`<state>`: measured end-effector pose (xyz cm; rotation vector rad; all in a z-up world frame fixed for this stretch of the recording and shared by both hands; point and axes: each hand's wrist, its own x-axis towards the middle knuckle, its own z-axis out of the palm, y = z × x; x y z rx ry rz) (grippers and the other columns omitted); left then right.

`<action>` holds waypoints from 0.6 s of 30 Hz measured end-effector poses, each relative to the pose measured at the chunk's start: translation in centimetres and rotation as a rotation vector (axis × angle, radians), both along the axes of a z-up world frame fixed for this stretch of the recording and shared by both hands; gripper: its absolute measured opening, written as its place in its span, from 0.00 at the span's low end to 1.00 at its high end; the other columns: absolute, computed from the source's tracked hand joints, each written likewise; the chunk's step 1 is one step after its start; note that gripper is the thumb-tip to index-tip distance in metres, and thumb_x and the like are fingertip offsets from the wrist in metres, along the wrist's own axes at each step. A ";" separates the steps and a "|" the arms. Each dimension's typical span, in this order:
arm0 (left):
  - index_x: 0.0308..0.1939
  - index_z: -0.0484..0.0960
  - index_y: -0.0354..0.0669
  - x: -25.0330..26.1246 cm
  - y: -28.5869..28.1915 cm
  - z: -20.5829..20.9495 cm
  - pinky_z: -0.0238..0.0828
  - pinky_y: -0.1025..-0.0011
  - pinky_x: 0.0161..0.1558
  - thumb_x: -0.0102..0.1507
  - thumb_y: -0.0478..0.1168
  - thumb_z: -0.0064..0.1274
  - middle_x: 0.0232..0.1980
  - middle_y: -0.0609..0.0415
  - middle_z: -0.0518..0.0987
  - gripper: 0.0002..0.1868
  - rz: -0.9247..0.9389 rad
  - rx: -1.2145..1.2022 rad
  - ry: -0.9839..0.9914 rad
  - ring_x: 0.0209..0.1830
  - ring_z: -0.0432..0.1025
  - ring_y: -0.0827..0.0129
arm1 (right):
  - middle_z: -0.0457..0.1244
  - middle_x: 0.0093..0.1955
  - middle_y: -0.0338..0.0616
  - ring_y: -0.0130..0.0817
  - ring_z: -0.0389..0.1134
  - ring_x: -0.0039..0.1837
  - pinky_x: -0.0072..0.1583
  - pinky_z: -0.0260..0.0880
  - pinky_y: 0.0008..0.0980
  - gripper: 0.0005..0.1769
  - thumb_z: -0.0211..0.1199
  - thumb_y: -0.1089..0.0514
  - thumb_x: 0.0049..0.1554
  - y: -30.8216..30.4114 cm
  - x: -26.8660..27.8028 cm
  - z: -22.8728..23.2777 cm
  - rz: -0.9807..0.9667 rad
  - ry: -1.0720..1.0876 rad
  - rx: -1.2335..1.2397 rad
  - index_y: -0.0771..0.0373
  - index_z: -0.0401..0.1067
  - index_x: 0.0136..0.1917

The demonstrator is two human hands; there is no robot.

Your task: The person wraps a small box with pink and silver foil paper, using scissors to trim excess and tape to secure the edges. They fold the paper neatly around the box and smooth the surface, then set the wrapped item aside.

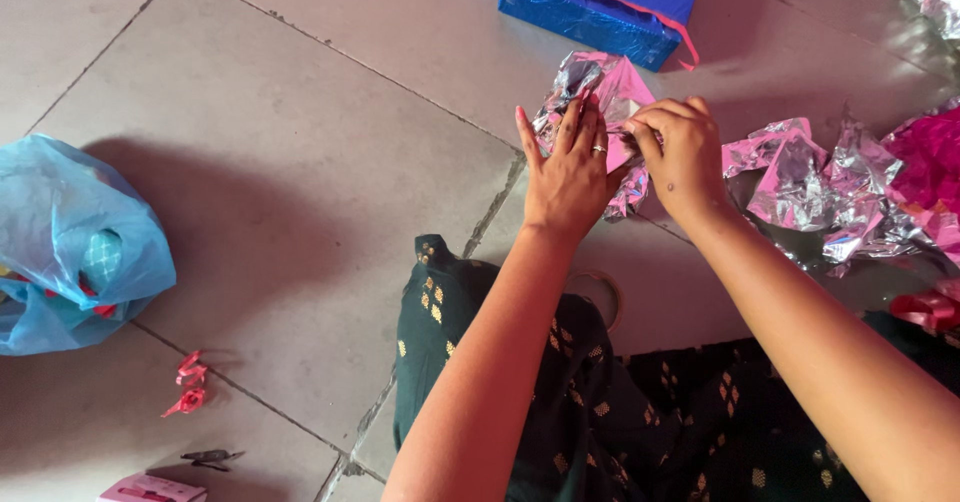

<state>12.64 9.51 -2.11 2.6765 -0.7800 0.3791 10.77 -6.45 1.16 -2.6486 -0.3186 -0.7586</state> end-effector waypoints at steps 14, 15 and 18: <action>0.71 0.71 0.39 -0.2 0.0 0.4 0.28 0.22 0.73 0.63 0.62 0.49 0.78 0.56 0.63 0.40 0.020 0.002 -0.034 0.83 0.44 0.67 | 0.74 0.49 0.39 0.16 0.57 0.38 0.37 0.56 0.18 0.10 0.55 0.61 0.68 -1.1 1.6 2.2 -0.155 0.413 0.871 0.64 0.76 0.49; 0.71 0.72 0.39 -0.2 0.0 0.4 0.28 0.22 0.73 0.63 0.62 0.49 0.78 0.56 0.63 0.39 0.018 -0.002 -0.033 0.83 0.43 0.66 | 0.73 0.50 0.39 0.15 0.57 0.38 0.37 0.56 0.18 0.10 0.55 0.61 0.67 -1.1 1.6 2.5 -0.157 0.406 0.849 0.64 0.77 0.49; 0.70 0.72 0.40 -0.2 -0.1 0.3 0.28 0.22 0.73 0.63 0.62 0.49 0.78 0.55 0.63 0.39 0.022 -0.011 -0.038 0.83 0.43 0.65 | 0.73 0.50 0.39 0.14 0.60 0.39 0.38 0.58 0.17 0.11 0.55 0.62 0.67 -1.2 1.5 2.9 -0.121 0.394 0.787 0.66 0.77 0.49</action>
